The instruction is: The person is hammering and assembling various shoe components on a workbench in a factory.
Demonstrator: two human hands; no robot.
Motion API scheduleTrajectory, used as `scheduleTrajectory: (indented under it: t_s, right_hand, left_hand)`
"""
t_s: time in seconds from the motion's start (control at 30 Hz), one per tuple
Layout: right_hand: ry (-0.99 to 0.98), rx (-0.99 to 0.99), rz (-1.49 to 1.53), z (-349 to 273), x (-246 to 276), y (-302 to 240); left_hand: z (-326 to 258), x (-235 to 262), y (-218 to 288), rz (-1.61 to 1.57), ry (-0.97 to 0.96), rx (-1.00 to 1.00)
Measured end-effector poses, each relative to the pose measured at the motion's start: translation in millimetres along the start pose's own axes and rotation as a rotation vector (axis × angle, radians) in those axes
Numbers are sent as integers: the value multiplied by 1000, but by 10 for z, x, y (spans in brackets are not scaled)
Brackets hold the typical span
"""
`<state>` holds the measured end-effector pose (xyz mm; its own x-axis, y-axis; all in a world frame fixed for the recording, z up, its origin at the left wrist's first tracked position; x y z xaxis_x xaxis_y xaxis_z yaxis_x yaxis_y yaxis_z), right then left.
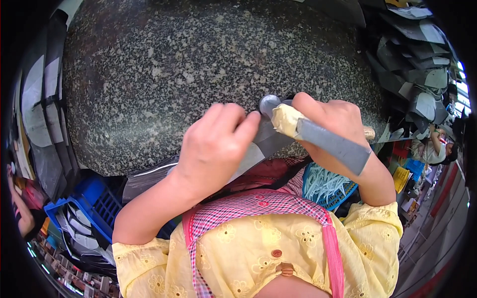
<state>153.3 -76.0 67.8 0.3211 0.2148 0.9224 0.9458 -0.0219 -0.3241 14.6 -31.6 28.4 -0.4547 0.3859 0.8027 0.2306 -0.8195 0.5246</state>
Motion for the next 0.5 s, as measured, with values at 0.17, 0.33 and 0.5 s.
scheduleTrajectory:
  t_s: [0.17,0.33,0.5]
  right_hand:
    - [26,-23,49,-55,-23,140]
    - [225,-100,63,-24,257,367]
    - [56,-109,85,-44,127,347]
  left_hand:
    - [-17,-32,-86,-202,32,55]
    - [317,-178,15,-77,33,-44]
    - [426,-207,38,-58,-19,-63]
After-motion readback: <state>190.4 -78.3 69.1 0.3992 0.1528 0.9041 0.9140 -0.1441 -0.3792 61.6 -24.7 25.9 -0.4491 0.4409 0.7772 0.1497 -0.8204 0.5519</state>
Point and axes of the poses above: each hand's wrist, its own z-axis towards the middle knuckle, its own x-axis out of the back of the hand, y = z × x, the point moved 6 cm from there along z, towards the middle knuckle, and after that the axes turned 5 degrees about -x, right-handed, at the moved point
